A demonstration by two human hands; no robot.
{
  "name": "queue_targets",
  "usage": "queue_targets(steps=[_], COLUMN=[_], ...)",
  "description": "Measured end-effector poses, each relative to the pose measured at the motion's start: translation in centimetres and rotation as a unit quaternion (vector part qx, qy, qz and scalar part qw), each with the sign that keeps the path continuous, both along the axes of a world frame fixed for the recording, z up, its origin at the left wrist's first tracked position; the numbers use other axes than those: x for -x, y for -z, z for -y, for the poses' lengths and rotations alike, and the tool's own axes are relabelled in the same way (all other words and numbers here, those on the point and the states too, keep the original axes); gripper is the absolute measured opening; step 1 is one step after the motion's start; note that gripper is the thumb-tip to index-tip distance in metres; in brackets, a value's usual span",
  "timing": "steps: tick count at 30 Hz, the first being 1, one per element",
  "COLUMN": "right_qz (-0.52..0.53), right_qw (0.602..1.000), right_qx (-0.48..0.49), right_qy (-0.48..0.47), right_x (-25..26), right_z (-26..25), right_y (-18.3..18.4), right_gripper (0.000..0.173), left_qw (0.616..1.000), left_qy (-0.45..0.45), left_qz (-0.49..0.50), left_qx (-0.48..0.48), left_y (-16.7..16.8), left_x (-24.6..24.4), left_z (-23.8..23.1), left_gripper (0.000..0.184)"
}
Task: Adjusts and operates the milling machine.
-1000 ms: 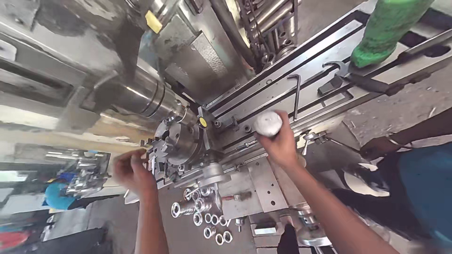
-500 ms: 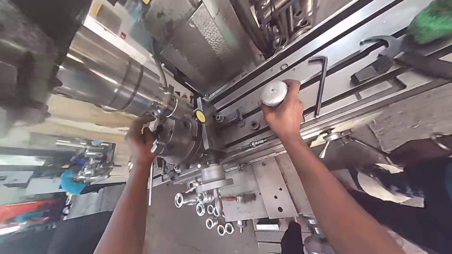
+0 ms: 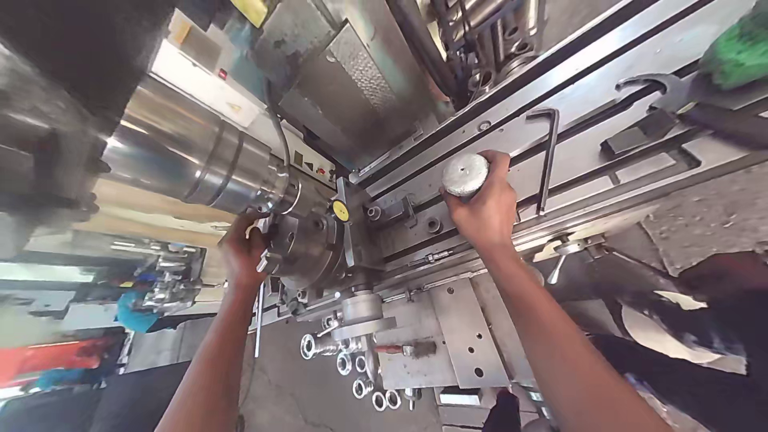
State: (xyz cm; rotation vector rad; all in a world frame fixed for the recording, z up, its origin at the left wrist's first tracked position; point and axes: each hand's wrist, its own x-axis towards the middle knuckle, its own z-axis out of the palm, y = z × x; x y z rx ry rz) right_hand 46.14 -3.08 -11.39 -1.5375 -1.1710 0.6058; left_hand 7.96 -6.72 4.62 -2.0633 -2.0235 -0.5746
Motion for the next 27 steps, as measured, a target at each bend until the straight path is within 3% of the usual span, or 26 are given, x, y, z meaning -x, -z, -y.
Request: queue_targets(steps=[27], right_qz=[-0.005], right_qw=[1.000], right_qx=[-0.007], right_qy=[-0.005], right_x=[-0.1], right_z=[0.1], right_y=[-0.1], right_gripper=[0.074], left_qw=[1.000], left_qy=[0.023], left_qz=[0.001], left_qx=[-0.003], left_y=[0.4], left_x=[1.3], left_z=[-0.2], left_gripper=[0.034])
